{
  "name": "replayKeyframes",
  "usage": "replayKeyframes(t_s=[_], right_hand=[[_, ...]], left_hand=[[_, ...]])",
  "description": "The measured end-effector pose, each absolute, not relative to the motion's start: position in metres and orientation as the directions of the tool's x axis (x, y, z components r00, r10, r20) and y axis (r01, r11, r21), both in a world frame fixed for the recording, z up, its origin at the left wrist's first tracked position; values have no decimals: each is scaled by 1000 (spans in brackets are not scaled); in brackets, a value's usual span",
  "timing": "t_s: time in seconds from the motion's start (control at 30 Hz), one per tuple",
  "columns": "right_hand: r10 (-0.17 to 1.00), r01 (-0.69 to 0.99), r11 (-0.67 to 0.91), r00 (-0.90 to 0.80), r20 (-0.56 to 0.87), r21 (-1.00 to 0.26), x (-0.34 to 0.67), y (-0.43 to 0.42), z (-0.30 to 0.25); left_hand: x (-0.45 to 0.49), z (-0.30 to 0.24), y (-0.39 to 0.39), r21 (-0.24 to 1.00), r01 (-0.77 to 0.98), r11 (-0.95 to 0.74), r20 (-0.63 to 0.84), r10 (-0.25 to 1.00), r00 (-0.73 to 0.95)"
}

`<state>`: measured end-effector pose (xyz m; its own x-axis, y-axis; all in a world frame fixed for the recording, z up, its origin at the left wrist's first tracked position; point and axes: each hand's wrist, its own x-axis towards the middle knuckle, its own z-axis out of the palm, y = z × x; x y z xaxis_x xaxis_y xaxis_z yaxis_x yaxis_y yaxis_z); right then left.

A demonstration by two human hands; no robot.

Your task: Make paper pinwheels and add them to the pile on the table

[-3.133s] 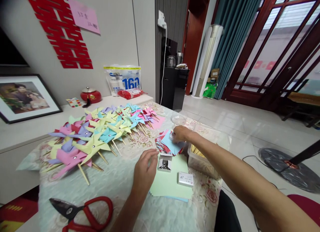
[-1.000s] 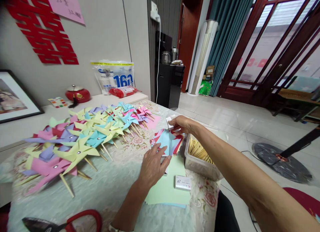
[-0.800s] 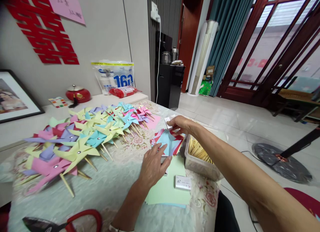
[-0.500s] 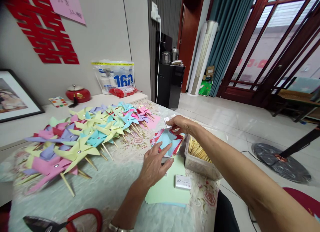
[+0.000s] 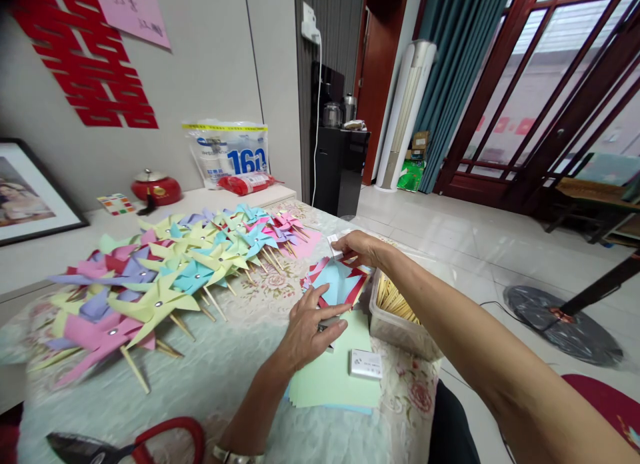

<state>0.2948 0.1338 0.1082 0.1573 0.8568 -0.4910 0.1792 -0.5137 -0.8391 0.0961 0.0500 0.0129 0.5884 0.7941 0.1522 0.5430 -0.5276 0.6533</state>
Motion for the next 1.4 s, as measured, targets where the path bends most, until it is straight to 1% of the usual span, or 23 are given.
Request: replayKeyframes(t_s=[0.47,0.8,0.97,1.17,1.27,1.4], right_hand=[[855,186,-518,163,-493,-835,296,132,108],[854,199,-518,176,-489,-832,298,130,106],[863,227,-503,184,-471,-834,301,126,107],[896,295,-441,202,-396,-848,308,120,113],[911,350,-410,195,-363,-842,313,117,117],[934,493,-358,180,-309,-793,316,111,121]], left_hand=[[99,9,49,601,570,-560,192,794,577],[97,9,53,623,552,-553,181,789,587],[95,13,53,668,527,-525,131,780,612],[94,15,57,752,461,-472,117,783,610],[93,14,60,833,361,-420,164,809,564],[93,9,67,937,130,-323,236,864,445]])
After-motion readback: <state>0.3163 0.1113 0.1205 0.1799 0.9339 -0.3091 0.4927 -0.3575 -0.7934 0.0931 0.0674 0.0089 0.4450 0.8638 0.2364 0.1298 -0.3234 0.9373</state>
